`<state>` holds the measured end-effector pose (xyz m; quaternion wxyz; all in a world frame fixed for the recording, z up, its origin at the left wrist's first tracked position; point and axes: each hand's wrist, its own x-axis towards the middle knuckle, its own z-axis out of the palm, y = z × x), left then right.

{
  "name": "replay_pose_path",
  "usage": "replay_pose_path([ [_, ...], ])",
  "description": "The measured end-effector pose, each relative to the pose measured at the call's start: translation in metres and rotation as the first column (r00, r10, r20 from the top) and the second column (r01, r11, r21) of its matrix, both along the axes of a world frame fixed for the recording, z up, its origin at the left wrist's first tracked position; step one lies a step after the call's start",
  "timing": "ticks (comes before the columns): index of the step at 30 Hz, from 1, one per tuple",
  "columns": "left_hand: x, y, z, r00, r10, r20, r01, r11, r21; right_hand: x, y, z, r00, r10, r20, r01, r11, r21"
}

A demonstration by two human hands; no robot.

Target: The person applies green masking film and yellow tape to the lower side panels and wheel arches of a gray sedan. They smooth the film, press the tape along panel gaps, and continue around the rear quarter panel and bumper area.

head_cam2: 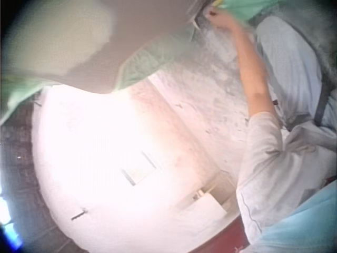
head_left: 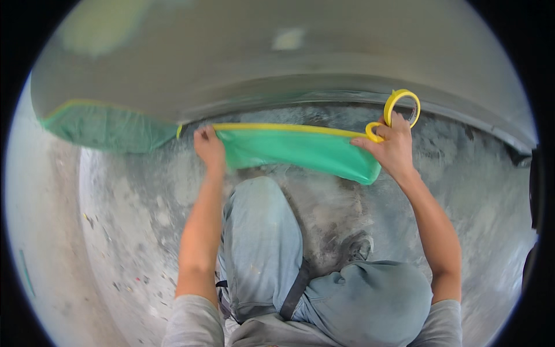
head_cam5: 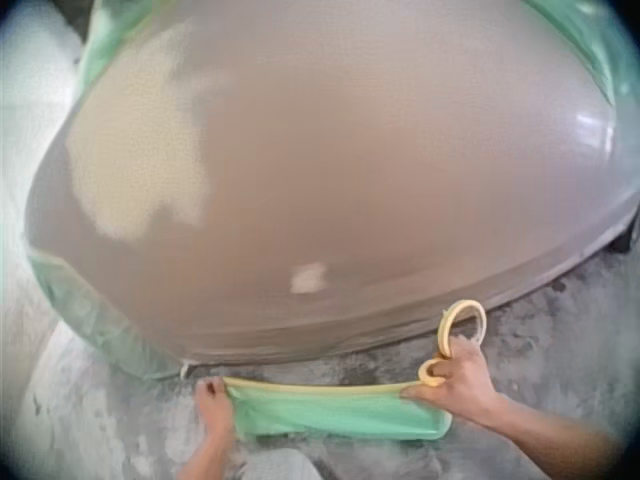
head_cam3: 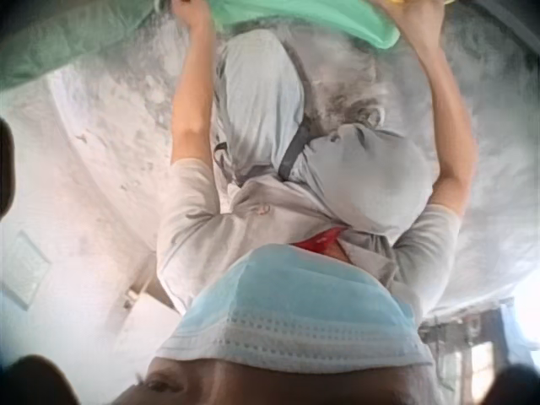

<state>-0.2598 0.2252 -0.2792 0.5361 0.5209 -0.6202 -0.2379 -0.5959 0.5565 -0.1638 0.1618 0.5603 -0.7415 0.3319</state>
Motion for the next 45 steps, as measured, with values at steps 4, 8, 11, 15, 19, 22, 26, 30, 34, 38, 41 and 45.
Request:
replay_pose_path([
  [4, 0.025, -0.05, -0.003, 0.965, 0.26, 0.031, -0.261, 0.963, 0.061, 0.013, -0.023, 0.013, 0.999, -0.009, -0.045, 0.011, 0.999, 0.05],
  [8, 0.022, -0.078, -0.001, 0.942, 0.306, -0.14, -0.307, 0.951, 0.013, 0.016, -0.038, 0.008, 0.991, -0.135, -0.004, 0.135, 0.991, 0.011],
  [11, 0.008, -0.087, -0.004, 0.924, 0.281, -0.26, -0.295, 0.955, -0.016, 0.02, -0.05, 0.006, 0.985, -0.173, 0.014, 0.174, 0.982, -0.071],
  [15, -0.004, -0.093, 0.003, 0.912, 0.31, -0.268, -0.302, 0.951, 0.072, 0.02, -0.059, 0.011, 0.981, -0.191, 0.017, 0.191, 0.98, -0.048],
  [19, -0.006, -0.097, 0.018, 0.898, 0.337, -0.283, -0.282, 0.934, 0.218, 0.019, -0.066, 0.01, 0.98, -0.201, 0.006, 0.201, 0.979, -0.026],
  [22, -0.007, -0.098, 0.021, 0.888, 0.338, -0.313, -0.27, 0.932, 0.242, 0.019, -0.072, 0.008, 0.978, -0.206, -0.015, 0.206, 0.978, -0.034],
  [26, -0.013, -0.097, 0.015, 0.848, 0.46, -0.264, -0.357, 0.863, 0.357, 0.018, -0.079, 0.009, 0.967, -0.247, -0.054, 0.247, 0.969, -0.023],
  [30, -0.029, -0.087, 0.01, 0.869, 0.495, -0.008, -0.478, 0.843, 0.247, 0.016, -0.084, 0.003, 0.914, -0.394, -0.097, 0.4, 0.916, 0.042],
  [34, -0.071, -0.047, 0.012, 0.955, 0.293, 0.041, -0.29, 0.954, -0.07, 0.015, -0.088, -0.008, 0.898, -0.385, -0.213, 0.367, 0.922, -0.124],
  [38, -0.14, 0.032, 0.016, 0.98, 0.088, 0.176, -0.057, 0.983, -0.173, 0.017, -0.093, -0.009, 0.882, -0.408, -0.235, 0.363, 0.907, -0.214],
  [41, -0.198, 0.094, 0.027, 0.97, 0.006, 0.242, 0.04, 0.982, -0.184, 0.021, -0.093, -0.005, 0.882, -0.421, -0.211, 0.377, 0.9, -0.218],
  [45, -0.238, 0.126, 0.037, 0.982, -0.075, 0.175, 0.078, 0.997, -0.007, 0.006, -0.074, -0.006, 0.931, -0.309, -0.193, 0.273, 0.942, -0.193],
])
